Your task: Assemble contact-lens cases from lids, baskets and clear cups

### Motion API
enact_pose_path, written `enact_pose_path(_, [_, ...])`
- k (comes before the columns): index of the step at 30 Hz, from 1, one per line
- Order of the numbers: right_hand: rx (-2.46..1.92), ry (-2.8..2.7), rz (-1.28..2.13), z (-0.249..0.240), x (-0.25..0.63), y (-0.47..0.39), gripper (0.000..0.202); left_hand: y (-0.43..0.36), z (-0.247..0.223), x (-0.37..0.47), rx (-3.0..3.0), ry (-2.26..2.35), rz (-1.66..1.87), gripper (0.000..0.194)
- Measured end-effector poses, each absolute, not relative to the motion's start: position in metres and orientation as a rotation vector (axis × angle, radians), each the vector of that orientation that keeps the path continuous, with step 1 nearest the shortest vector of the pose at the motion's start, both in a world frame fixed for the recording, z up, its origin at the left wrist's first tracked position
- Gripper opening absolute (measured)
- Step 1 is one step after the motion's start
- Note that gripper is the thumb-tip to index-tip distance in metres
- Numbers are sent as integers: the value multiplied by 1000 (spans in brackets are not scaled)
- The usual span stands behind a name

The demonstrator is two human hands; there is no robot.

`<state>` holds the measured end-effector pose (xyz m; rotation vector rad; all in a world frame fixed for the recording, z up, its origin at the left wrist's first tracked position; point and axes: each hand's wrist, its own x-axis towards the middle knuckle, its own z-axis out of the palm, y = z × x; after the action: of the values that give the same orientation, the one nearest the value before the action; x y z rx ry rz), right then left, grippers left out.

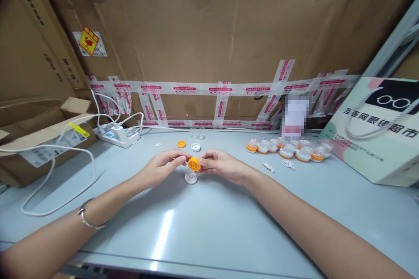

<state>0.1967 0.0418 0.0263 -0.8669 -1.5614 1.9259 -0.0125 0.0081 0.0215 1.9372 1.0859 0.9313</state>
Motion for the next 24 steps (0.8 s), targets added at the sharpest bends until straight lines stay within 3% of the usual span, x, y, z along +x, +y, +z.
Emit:
enact_pose_path(12, [-795, -1437, 2001, 19, 191, 34, 23, 15, 16, -11, 1504, 918, 934, 18])
enact_pose_path(18, [-1030, -1942, 1286, 13, 193, 33, 33, 19, 16, -17, 1536, 955, 907, 18])
enact_pose_path(24, [-1075, -2285, 919, 5, 193, 23, 50, 25, 8, -22, 1577, 1061, 856, 20])
